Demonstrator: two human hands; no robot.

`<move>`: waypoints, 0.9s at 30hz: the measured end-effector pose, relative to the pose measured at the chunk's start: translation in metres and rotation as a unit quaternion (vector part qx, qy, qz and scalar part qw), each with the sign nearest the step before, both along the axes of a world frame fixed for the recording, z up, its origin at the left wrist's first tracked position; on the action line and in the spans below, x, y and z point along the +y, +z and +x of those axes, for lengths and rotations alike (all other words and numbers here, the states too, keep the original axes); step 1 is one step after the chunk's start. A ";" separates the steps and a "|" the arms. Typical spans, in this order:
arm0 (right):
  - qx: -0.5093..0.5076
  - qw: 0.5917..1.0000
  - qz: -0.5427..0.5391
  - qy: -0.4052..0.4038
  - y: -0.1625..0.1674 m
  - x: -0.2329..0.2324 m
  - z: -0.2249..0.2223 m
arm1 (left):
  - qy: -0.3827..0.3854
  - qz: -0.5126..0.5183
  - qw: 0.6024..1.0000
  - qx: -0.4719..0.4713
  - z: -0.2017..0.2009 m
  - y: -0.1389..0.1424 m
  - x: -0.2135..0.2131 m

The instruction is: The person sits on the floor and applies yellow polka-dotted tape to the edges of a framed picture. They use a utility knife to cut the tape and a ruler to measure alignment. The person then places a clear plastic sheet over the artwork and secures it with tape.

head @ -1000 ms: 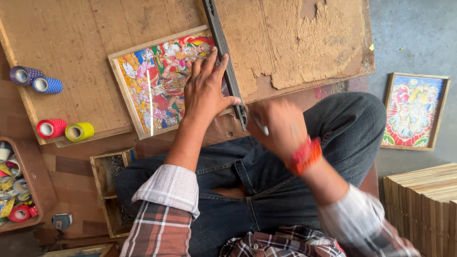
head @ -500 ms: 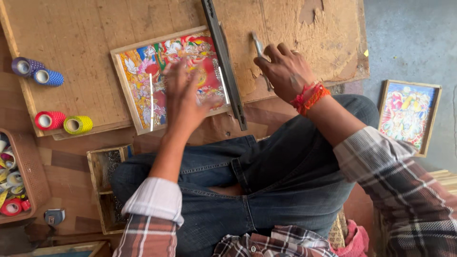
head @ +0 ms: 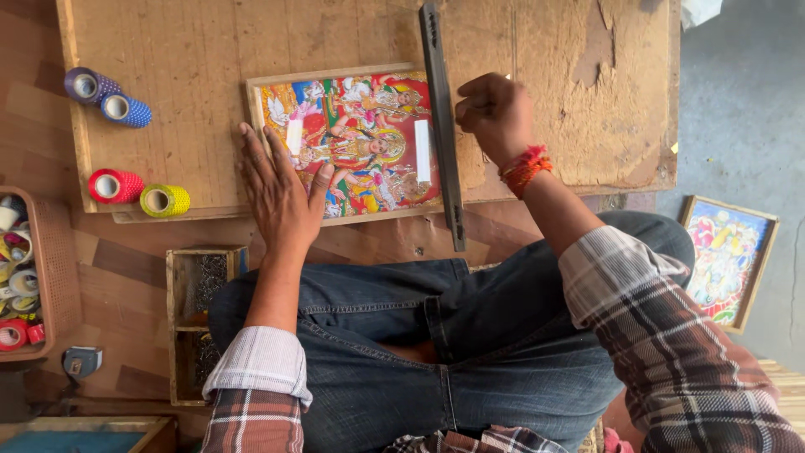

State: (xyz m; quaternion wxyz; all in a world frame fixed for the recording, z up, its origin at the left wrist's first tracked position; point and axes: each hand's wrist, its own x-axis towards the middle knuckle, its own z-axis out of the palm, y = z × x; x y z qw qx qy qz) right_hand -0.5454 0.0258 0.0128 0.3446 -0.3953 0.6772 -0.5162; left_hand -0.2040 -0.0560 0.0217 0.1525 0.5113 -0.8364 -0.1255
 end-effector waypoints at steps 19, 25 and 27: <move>0.192 0.980 0.010 -0.045 0.015 -0.022 -0.036 | -0.014 -0.005 1.000 0.017 0.009 -0.005 -0.007; 0.327 0.942 0.009 0.070 0.063 0.009 0.011 | -0.088 0.013 0.988 0.126 0.031 0.014 -0.001; 0.320 0.932 -0.033 0.166 0.073 0.034 0.053 | -0.082 0.042 0.989 0.117 0.043 0.028 0.014</move>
